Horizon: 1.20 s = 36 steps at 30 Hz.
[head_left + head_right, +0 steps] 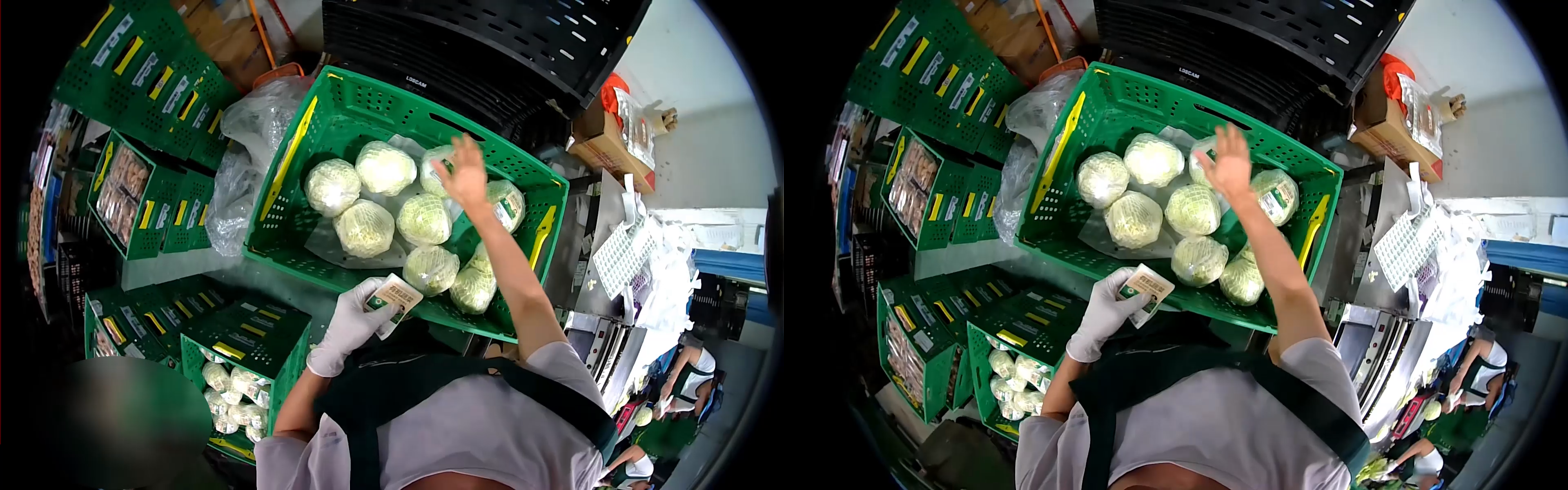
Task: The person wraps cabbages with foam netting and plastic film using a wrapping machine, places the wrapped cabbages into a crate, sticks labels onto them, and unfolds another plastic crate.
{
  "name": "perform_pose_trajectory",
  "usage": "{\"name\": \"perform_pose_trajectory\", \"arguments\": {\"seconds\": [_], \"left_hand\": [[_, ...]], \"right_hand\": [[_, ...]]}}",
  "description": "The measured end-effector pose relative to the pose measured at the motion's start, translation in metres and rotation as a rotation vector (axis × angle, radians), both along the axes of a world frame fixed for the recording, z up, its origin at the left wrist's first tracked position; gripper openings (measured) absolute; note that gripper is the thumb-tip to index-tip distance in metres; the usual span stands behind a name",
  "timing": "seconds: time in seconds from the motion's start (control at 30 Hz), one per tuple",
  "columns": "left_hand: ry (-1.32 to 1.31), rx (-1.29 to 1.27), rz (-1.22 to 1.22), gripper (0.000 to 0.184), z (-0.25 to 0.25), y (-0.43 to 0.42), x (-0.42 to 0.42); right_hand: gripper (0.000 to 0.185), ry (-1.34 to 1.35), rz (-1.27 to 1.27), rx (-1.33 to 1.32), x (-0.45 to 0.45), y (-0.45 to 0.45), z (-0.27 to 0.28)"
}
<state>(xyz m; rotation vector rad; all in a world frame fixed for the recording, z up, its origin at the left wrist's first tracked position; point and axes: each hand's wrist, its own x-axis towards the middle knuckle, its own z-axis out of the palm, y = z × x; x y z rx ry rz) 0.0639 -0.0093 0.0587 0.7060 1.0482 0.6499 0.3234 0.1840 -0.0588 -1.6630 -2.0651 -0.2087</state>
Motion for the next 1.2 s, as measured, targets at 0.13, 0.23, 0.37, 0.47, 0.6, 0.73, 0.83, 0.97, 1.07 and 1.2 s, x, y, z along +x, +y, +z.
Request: {"name": "perform_pose_trajectory", "arguments": {"seconds": [0.13, 0.23, 0.37, 0.47, 0.6, 0.73, 0.83, 0.97, 1.07, 1.2], "left_hand": [[0.209, 0.359, 0.001, 0.023, 0.006, 0.009, 0.009], [0.099, 0.369, 0.202, 0.018, 0.009, 0.016, 0.01], [0.252, 0.509, 0.372, 0.008, -0.013, 0.025, 0.011], [0.311, 0.377, 0.317, 0.007, -0.028, 0.025, 0.004], [0.138, 0.294, 0.267, 0.027, -0.023, 0.025, 0.003], [0.055, 0.149, 0.211, 0.034, -0.026, 0.024, -0.022], [0.073, 0.086, 0.12, 0.03, -0.03, 0.022, -0.048], [0.016, 0.097, 0.081, 0.023, -0.023, 0.011, -0.062], [0.042, 0.174, 0.074, 0.021, -0.03, 0.003, -0.059], [0.192, 0.095, 0.115, 0.021, -0.014, 0.011, -0.043]], "right_hand": [[0.064, -0.114, 0.005, -0.186, -0.001, -0.002, -0.043], [0.065, 0.106, -0.001, -0.462, -0.022, -0.027, 0.012], [0.053, 0.77, 0.499, -1.003, -0.057, -0.109, 0.107], [0.02, 0.892, 0.461, -1.141, -0.073, -0.135, 0.122], [0.011, 0.834, 0.554, -0.881, -0.079, -0.114, 0.111], [0.005, 0.862, 0.147, -0.746, -0.084, -0.036, 0.092], [0.021, 0.545, 0.069, -0.464, -0.081, 0.024, 0.031], [0.045, -0.163, -0.19, -0.656, -0.089, 0.041, 0.032], [0.06, 0.049, 0.134, -0.031, -0.09, 0.036, 0.015], [0.064, -0.061, 0.311, -0.114, -0.104, 0.029, -0.045]]}}
